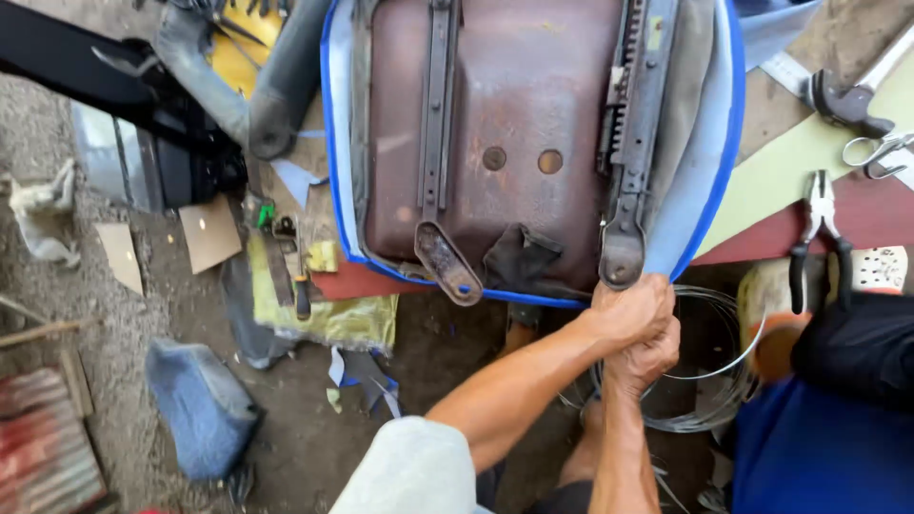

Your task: The person uses pliers to cut a metal wire and then secures a blue strap around the underside of a chair frame. They wrap the wire around the strap and the chair's metal frame to fasten it in place.

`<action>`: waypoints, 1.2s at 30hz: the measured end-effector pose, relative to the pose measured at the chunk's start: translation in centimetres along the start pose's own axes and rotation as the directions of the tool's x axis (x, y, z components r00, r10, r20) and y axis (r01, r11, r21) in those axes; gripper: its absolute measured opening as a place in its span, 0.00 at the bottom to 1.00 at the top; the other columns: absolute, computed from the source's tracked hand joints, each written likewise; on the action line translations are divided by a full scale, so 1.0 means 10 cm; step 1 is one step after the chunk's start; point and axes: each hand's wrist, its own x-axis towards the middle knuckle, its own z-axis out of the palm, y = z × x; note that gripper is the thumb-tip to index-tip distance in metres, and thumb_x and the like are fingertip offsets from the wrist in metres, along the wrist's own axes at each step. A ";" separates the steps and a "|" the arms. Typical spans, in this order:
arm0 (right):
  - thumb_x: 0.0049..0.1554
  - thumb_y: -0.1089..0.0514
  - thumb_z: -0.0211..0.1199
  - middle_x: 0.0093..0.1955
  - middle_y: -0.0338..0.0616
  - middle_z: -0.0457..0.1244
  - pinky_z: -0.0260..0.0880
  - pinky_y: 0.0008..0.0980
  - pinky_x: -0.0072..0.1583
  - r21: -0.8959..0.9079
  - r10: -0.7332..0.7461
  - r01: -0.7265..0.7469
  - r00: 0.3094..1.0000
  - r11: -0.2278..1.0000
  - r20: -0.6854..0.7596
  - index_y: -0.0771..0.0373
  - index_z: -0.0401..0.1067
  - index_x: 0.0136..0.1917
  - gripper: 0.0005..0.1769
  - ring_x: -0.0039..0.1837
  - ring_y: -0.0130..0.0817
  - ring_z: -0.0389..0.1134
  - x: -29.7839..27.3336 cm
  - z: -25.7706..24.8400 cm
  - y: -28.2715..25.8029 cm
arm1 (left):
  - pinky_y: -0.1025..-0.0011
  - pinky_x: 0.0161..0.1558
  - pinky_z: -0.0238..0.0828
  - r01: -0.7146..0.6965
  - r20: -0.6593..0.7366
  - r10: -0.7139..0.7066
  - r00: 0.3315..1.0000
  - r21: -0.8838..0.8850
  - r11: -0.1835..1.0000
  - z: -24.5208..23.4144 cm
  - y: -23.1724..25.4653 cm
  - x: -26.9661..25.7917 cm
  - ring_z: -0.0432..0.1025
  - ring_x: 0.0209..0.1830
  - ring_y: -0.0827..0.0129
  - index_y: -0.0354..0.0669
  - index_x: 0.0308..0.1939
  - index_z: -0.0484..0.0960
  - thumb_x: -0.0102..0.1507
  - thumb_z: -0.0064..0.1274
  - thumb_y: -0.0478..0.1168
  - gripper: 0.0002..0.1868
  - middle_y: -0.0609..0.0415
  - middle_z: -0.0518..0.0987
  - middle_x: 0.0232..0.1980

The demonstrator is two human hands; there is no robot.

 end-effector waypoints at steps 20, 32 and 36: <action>0.67 0.59 0.55 0.43 0.51 0.69 0.72 0.45 0.55 0.125 -0.068 0.070 0.997 0.990 -0.021 0.58 0.77 0.56 0.10 0.49 0.57 0.72 -0.77 0.26 -0.12 | 0.79 0.56 0.66 -0.178 -0.056 0.286 0.957 -0.890 0.420 -0.07 -0.39 0.01 0.73 0.46 0.69 0.52 0.41 0.71 0.59 0.51 0.50 0.12 0.68 0.70 0.33; 0.75 0.44 0.52 0.51 0.51 0.69 0.67 0.57 0.57 -0.074 -0.188 0.211 0.953 0.975 0.236 0.54 0.73 0.59 0.15 0.54 0.61 0.70 -0.16 -0.06 0.07 | 0.67 0.42 0.81 0.651 -0.338 0.853 0.398 0.759 -0.002 2.10 -0.97 -0.62 0.83 0.44 0.59 0.38 0.33 0.90 0.33 0.61 0.65 0.37 0.46 0.86 0.34; 0.66 0.61 0.59 0.47 0.48 0.70 0.65 0.50 0.53 -0.189 -0.404 0.465 0.869 0.865 0.285 0.58 0.76 0.52 0.05 0.49 0.54 0.70 -0.19 -0.54 0.23 | 0.66 0.45 0.79 0.722 -0.394 0.716 0.577 0.655 -0.221 1.91 -0.93 -0.57 0.82 0.44 0.59 0.44 0.33 0.88 0.39 0.55 0.67 0.34 0.49 0.86 0.34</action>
